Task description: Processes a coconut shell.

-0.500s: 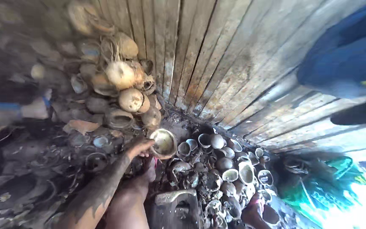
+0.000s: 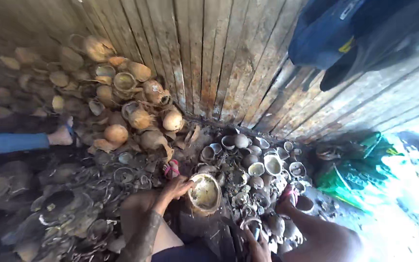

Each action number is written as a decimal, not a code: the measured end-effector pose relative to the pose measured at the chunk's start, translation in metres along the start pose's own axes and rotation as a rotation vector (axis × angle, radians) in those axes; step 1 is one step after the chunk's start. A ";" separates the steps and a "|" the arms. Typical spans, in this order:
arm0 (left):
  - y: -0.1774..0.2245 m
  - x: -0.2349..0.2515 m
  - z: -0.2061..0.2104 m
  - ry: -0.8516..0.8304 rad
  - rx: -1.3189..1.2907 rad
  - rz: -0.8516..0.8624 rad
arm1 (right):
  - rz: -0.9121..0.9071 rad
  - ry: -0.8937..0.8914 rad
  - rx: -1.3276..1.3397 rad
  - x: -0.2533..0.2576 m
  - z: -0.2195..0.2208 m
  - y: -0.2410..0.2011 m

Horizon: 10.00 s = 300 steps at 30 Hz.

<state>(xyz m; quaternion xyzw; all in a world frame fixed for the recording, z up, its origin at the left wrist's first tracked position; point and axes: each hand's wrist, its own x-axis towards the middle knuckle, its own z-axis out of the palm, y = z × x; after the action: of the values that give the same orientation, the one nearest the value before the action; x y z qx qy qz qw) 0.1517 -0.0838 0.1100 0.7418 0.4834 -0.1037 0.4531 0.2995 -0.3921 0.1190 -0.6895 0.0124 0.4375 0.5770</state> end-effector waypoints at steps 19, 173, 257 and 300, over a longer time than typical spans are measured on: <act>0.046 -0.013 0.087 0.261 0.023 -0.206 | -0.307 0.128 -0.090 0.067 0.078 0.016; -0.006 -0.007 0.119 0.685 -0.632 0.295 | -0.102 0.032 0.046 0.089 0.045 0.024; 0.002 0.028 0.111 0.634 -0.524 0.608 | 0.219 -0.009 0.383 0.095 0.067 0.026; -0.004 0.008 0.168 1.081 -0.398 0.139 | 0.363 -0.169 -0.041 0.098 0.041 -0.022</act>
<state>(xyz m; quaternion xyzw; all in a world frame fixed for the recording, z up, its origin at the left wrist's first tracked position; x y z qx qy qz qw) 0.2001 -0.2080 0.0069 0.6200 0.6064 0.4129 0.2782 0.3472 -0.3039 0.0781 -0.6485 0.0792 0.5907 0.4736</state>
